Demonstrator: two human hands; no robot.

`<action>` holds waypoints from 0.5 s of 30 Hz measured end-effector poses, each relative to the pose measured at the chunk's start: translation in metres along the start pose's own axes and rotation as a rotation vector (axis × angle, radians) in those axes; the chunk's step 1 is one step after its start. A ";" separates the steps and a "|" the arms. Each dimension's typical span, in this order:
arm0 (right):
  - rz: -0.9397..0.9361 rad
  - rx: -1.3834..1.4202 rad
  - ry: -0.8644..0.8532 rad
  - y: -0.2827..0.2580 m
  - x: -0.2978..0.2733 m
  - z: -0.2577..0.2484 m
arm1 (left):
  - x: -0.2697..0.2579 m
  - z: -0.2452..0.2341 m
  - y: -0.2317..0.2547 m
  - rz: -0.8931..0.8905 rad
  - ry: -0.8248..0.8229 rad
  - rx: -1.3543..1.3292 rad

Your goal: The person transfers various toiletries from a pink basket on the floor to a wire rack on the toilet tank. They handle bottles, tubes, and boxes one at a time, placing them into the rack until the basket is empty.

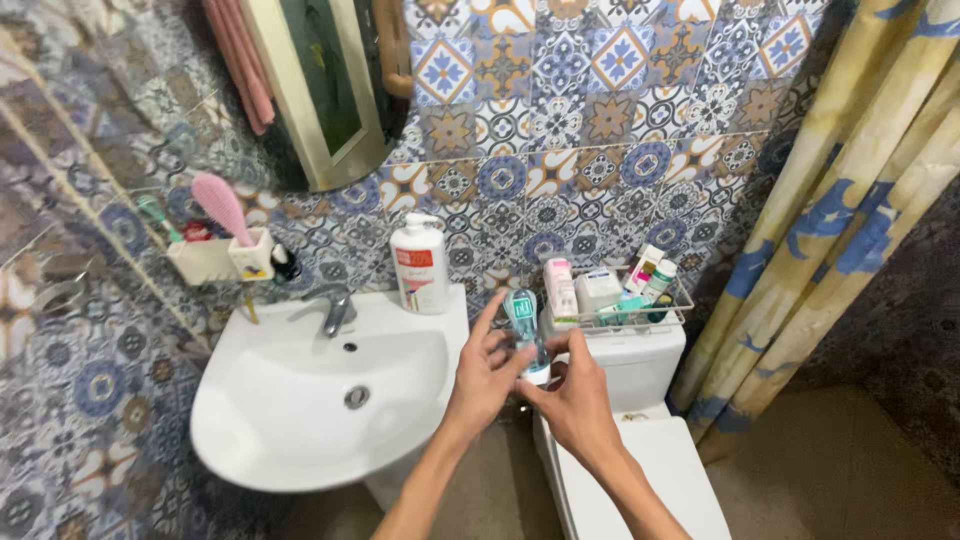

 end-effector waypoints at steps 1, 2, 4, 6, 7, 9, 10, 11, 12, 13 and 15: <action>0.004 0.009 0.002 0.009 0.013 -0.003 | 0.013 0.004 -0.002 -0.014 -0.001 -0.001; -0.002 0.014 -0.023 0.018 0.022 -0.004 | 0.024 0.008 -0.006 -0.035 0.004 -0.005; -0.030 0.027 -0.066 0.032 0.052 -0.010 | 0.052 0.015 -0.012 -0.036 -0.007 0.053; 0.034 0.080 -0.147 0.053 0.082 -0.015 | 0.077 0.024 -0.020 -0.009 -0.037 0.171; 0.073 0.106 -0.188 0.065 0.092 -0.018 | 0.089 0.025 -0.026 -0.012 -0.026 0.193; 0.020 0.079 -0.234 0.076 0.113 -0.030 | 0.120 0.032 -0.038 -0.008 -0.008 0.231; -0.009 0.066 -0.258 0.079 0.125 -0.035 | 0.133 0.038 -0.046 -0.027 -0.024 0.226; -0.133 -0.004 -0.224 0.075 0.140 -0.047 | 0.145 0.043 -0.053 -0.046 -0.039 0.222; -0.252 -0.071 -0.192 0.071 0.152 -0.058 | 0.156 0.047 -0.060 -0.069 -0.054 0.219; -0.372 -0.139 -0.161 0.066 0.162 -0.064 | 0.166 0.050 -0.066 -0.075 -0.064 0.237; -0.413 -0.184 -0.214 0.069 0.188 -0.071 | 0.185 0.059 -0.076 -0.084 -0.083 0.266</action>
Point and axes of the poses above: each hand's wrist, its own x-axis towards the middle knuckle, its own z-axis out of the palm, y = z × x, the point moved 8 cm from there along x, towards the middle knuckle, and after that the axes turned 4 degrees about -x, right-handed, at the moved point
